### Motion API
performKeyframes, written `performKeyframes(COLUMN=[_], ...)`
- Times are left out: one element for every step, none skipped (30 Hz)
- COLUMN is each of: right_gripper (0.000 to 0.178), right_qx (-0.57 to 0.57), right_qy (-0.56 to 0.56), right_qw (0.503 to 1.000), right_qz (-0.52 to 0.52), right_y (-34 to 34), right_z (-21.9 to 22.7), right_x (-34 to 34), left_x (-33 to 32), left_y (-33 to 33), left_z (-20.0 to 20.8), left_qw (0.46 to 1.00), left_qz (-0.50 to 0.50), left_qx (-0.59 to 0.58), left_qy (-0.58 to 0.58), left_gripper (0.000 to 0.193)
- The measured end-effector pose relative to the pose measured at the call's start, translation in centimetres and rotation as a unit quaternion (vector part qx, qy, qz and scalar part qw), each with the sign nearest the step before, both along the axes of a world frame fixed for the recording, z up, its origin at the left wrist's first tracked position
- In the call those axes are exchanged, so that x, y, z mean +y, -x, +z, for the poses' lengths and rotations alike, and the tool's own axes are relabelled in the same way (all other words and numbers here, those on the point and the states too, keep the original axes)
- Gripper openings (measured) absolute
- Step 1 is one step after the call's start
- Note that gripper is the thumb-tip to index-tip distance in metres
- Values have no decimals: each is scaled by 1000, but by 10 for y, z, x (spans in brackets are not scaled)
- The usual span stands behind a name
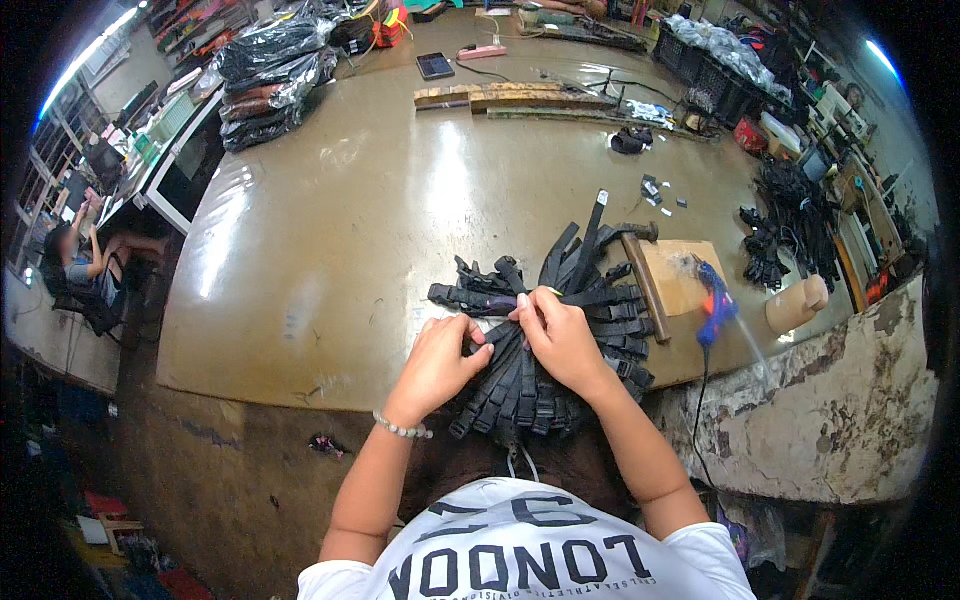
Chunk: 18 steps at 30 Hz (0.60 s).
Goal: The person repeatedly picks black plastic straps from a pile on the table, threads a small purple plastic piece onto each strap, and places the finished strap back into the pile. The person then gathers the pile and ties it with a yellow rubber band.
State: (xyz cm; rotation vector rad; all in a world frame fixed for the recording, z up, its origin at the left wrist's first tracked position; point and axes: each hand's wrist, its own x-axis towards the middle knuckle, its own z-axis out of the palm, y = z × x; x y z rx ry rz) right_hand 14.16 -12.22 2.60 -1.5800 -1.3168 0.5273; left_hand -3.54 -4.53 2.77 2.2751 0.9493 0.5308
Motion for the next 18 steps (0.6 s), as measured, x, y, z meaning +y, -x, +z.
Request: performKeyframes(right_gripper=[26,26,25,25,25,25,25,25,26,26,27,27,27,27,27,27,26,26], right_qx=[-18,-26,-28,-30,-36,-40,-38,-53,-61,-69,-76,-82,-83,-92,-96,-100,-103,-105], right_qy=[33,11,6,16,-5,-9,0,0,11,21,20,19,36,20,20,28,12,6], right_qw=[999,1000,999,999,999,999,999,998,998,997,997,996,996,996,995,994,994,994], right_qz=[-8,-8,-15,-24,-24,-24,-27,-23,-22,-21,-14,-8,-3,-9,-15,-23,-28,-37], right_y=[0,1,2,3,3,3,4,3,2,1,1,0,1,1,2,3,5,6], right_z=[0,-1,-2,-2,-2,-2,-2,-1,0,1,2,3,3,3,3,2,1,0], right_x=[-1,-2,-2,-2,-1,-2,-2,-3,-4,-5,-5,-6,-6,-6,-5,-4,-3,-2], left_x=[2,5,8,12,16,19,20,20,20,17,15,14,12,11,10,9,9,8], left_y=[-2,-3,-6,-9,-11,-15,-18,-20,-21,-20,-19,-18,-17,-16,-15,-14,-14,-14], left_z=[2,4,5,6,7,7,6,5,4,3,1,0,-2,-3,-5,-7,-8,-9], left_qw=[998,991,990,989,987,983,982,983,984,988,987,987,986,986,985,984,984,985], left_qz=[3,-2,-6,-20,-23,-42,-46,-41,-37,-26,-12,-2,16,14,20,30,28,28], left_qx=[2,-3,18,30,61,91,71,52,33,34,12,-4,0,-18,-17,-8,-19,-21], left_qy=[67,133,139,142,150,155,166,170,172,152,159,160,167,166,171,175,172,170], left_gripper=[33,34,36,38,40,45,45,44,44,46,47,49,51,53,54,56,56,56])
